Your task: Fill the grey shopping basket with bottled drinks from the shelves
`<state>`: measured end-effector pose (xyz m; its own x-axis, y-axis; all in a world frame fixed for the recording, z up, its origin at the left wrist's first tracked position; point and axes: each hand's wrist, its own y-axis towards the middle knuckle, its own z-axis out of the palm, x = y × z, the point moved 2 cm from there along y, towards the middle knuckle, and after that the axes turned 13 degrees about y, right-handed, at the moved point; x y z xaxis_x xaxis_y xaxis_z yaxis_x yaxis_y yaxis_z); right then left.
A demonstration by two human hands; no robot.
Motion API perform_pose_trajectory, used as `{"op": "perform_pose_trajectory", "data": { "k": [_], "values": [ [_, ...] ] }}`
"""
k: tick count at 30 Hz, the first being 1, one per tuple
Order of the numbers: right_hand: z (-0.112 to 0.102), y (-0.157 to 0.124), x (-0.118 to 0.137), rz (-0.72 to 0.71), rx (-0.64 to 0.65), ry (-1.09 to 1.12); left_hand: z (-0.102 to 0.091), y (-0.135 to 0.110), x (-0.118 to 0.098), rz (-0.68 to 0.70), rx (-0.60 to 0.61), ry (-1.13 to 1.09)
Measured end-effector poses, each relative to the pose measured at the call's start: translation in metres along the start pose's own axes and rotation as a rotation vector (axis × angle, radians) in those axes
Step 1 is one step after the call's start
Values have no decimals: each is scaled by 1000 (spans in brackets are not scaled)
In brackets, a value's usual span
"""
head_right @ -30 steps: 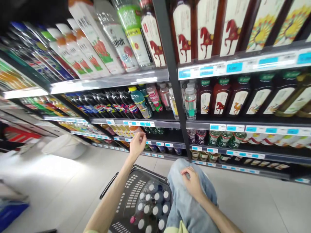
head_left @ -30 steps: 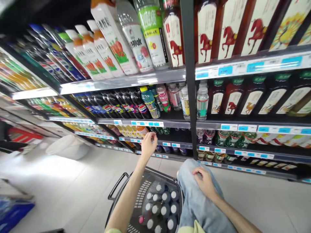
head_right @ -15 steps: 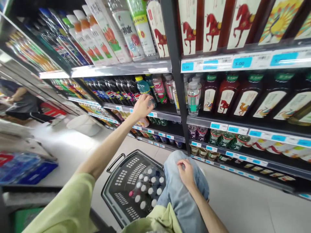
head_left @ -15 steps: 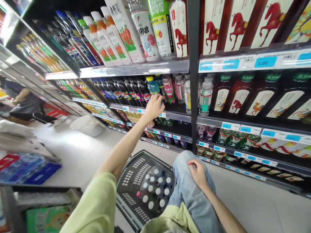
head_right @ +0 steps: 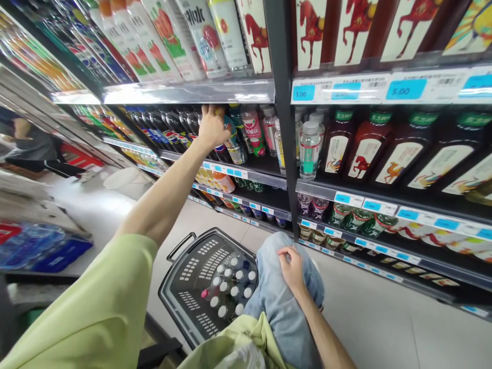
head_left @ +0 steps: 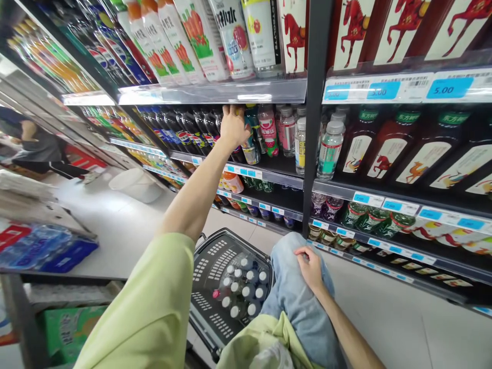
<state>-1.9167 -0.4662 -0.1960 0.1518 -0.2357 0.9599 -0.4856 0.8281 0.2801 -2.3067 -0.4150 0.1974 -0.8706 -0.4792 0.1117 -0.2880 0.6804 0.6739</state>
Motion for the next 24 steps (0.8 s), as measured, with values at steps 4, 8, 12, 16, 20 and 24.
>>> {"op": "perform_pose_trajectory", "data": {
  "k": [4, 8, 12, 16, 20, 24],
  "values": [
    [-1, 1, -4, -5, -7, 4, -14, 1, -1, -43, 56, 50],
    [-1, 1, -6, -7, 1, 1, -26, -22, -13, 37, 49, 64],
    [-1, 1, -5, -30, 13, -19, -30, -75, -46, 218, -34, 95],
    [-2, 0, -6, -71, 25, -41, -29, -127, -78, 437, -53, 204],
    [-1, -1, -8, -118, 40, -79, -50, -154, -98, 564, -210, 233],
    [3, -4, -5, -138, -20, -66, -99, -180, -130, 632, -384, 109]
  ]
}}
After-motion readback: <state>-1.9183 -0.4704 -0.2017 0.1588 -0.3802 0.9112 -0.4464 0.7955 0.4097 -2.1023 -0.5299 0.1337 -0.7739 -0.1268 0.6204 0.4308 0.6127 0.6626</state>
